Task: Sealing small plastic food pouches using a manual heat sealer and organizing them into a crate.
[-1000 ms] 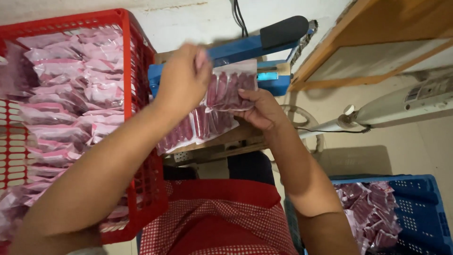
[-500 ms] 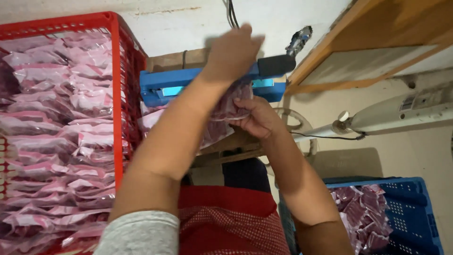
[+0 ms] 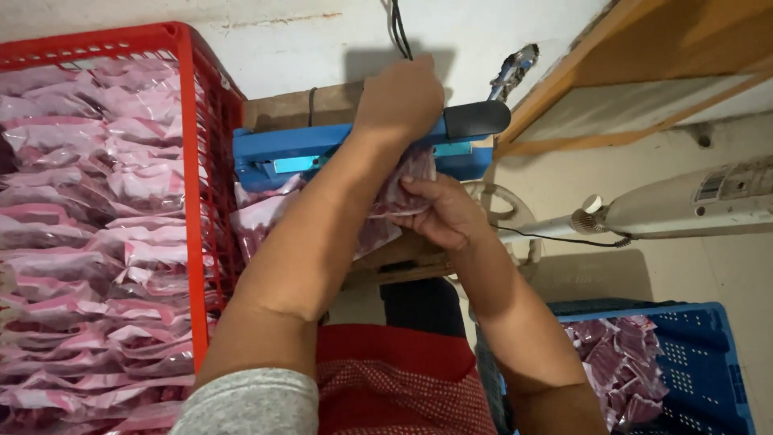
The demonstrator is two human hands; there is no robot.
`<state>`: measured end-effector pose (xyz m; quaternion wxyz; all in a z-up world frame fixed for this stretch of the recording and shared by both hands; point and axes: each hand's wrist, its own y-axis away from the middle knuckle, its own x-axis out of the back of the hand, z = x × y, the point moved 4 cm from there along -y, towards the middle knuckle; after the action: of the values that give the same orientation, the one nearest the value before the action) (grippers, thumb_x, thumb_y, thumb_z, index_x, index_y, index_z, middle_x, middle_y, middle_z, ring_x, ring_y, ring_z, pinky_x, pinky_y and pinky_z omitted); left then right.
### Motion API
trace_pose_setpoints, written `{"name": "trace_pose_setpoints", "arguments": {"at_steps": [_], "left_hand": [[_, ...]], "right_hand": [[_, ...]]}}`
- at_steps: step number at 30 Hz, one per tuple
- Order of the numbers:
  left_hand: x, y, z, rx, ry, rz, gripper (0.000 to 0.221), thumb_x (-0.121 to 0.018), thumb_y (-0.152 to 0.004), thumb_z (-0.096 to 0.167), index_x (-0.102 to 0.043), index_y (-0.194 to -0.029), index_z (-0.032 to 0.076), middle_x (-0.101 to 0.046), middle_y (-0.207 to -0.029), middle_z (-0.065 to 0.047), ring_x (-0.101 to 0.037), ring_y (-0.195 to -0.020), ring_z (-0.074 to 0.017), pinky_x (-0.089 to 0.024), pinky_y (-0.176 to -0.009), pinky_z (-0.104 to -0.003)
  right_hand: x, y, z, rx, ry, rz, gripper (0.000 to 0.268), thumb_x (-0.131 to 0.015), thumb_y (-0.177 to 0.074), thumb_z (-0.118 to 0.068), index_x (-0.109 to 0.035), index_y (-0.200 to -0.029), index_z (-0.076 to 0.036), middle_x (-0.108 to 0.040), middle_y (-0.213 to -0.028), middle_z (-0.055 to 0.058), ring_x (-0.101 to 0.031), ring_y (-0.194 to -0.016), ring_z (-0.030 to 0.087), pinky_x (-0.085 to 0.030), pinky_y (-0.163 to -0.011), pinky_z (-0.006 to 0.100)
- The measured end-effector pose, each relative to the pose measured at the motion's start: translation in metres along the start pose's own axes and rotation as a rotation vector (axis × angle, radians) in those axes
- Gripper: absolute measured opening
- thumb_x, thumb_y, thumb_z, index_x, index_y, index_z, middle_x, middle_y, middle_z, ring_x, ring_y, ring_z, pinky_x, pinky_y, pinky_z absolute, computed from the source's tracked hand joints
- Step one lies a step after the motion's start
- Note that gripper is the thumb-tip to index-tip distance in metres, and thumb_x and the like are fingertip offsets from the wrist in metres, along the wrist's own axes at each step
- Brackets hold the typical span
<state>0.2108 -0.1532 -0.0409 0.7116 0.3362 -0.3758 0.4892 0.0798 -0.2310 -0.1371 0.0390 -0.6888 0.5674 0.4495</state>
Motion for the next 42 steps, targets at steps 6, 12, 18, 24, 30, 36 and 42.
{"name": "trace_pose_setpoints", "arguments": {"at_steps": [6,12,18,24,30,36,42], "left_hand": [[-0.005,-0.002,-0.002,0.008,-0.009,-0.016,0.030,-0.048,-0.102,0.026,-0.055,-0.124,0.008,-0.071,-0.111,-0.018,-0.066,-0.099,-0.0440,-0.049,-0.077,-0.057],[-0.004,0.001,-0.003,-0.007,0.058,-0.016,0.028,-0.044,-0.101,0.024,-0.059,-0.118,0.008,-0.070,-0.110,-0.017,-0.065,-0.092,-0.0444,-0.048,-0.075,-0.056],[-0.011,-0.010,-0.012,0.002,0.104,0.004,0.028,-0.040,-0.090,0.012,-0.058,-0.112,0.006,-0.071,-0.109,-0.020,-0.067,-0.098,-0.0487,-0.052,-0.076,-0.057],[-0.072,-0.059,-0.040,-0.679,-0.541,0.500,0.017,-0.064,-0.076,-0.002,-0.062,-0.061,0.005,-0.056,-0.077,-0.010,-0.062,-0.062,-0.0353,-0.052,-0.047,-0.043],[-0.067,-0.066,-0.039,-0.745,-0.649,0.761,0.006,-0.066,-0.057,0.010,-0.061,-0.056,0.014,-0.047,-0.066,-0.003,-0.052,-0.049,-0.0303,-0.043,-0.040,-0.041],[0.021,-0.032,-0.010,-0.207,-0.037,0.179,0.036,-0.044,-0.096,0.033,-0.058,-0.104,0.001,-0.068,-0.099,-0.023,-0.063,-0.091,-0.0465,-0.047,-0.070,-0.058],[0.074,0.000,-0.004,-0.261,-0.020,0.344,0.044,-0.054,-0.106,0.041,-0.065,-0.078,0.009,-0.070,-0.077,-0.017,-0.064,-0.075,-0.0477,-0.042,-0.059,-0.059]], "right_hand": [[-0.007,0.004,-0.002,0.027,-0.049,0.074,0.046,-0.073,-0.082,-0.005,-0.062,-0.126,0.003,-0.071,-0.120,0.023,-0.069,-0.111,0.044,-0.057,-0.097,0.064],[-0.005,0.000,-0.001,0.018,-0.013,0.020,0.035,-0.072,-0.087,-0.007,-0.064,-0.120,0.001,-0.073,-0.113,0.020,-0.072,-0.104,0.040,-0.061,-0.092,0.054],[0.000,-0.008,0.000,-0.014,-0.041,0.098,0.028,-0.070,-0.088,-0.003,-0.063,-0.115,-0.002,-0.073,-0.107,0.018,-0.071,-0.099,0.037,-0.060,-0.090,0.057],[0.004,-0.014,0.002,-0.042,-0.045,0.136,0.034,-0.071,-0.085,-0.006,-0.064,-0.119,-0.005,-0.073,-0.111,0.017,-0.071,-0.102,0.037,-0.059,-0.091,0.056],[0.003,-0.018,-0.002,-0.004,-0.032,0.080,0.032,-0.073,-0.084,-0.006,-0.065,-0.115,-0.007,-0.075,-0.108,0.017,-0.072,-0.102,0.036,-0.059,-0.092,0.057],[0.002,-0.018,-0.002,-0.043,-0.042,0.101,0.022,-0.073,-0.086,-0.007,-0.068,-0.108,-0.002,-0.076,-0.100,0.016,-0.074,-0.095,0.033,-0.060,-0.092,0.054],[0.003,-0.018,-0.004,-0.039,-0.017,0.120,0.018,-0.073,-0.087,-0.008,-0.066,-0.103,-0.001,-0.075,-0.091,0.015,-0.073,-0.084,0.031,-0.064,-0.080,0.050]]}}
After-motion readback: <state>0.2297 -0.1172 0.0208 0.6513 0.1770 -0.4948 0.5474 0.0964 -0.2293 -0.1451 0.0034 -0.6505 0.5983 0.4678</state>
